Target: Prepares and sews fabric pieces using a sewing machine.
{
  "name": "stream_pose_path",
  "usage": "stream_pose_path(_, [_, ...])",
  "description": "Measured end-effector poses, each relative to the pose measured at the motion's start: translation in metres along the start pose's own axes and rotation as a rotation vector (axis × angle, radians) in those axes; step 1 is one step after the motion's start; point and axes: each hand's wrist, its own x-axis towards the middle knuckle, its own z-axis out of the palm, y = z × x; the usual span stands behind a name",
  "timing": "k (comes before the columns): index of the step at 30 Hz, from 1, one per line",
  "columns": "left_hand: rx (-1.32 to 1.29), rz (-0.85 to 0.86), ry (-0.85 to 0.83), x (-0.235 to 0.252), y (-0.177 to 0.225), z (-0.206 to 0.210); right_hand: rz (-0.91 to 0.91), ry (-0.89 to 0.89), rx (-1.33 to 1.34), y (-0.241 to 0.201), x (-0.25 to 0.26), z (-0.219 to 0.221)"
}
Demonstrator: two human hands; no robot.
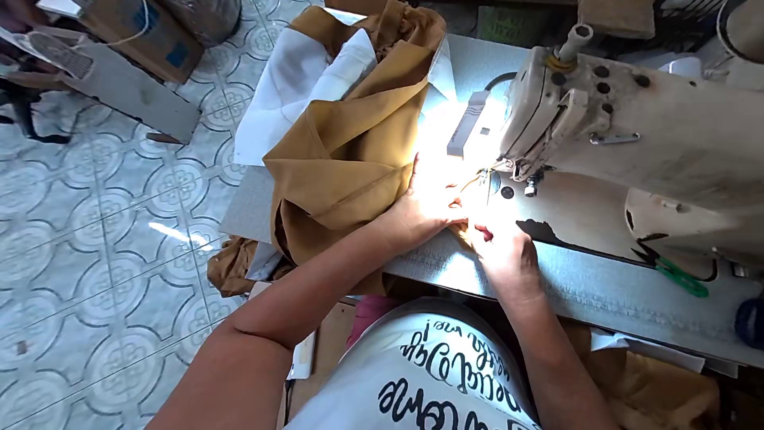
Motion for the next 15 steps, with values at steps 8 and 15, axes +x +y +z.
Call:
stream_pose_path(8, [-0.011,0.002,-0.003,-0.001,-0.002,0.001,-0.138,0.051,-0.141,0.007,-0.007,0.008])
stream_pose_path(15, [0.035,0.019,0.019,0.017,-0.021,0.006,-0.208,0.136,-0.182,0.014,0.013,0.016])
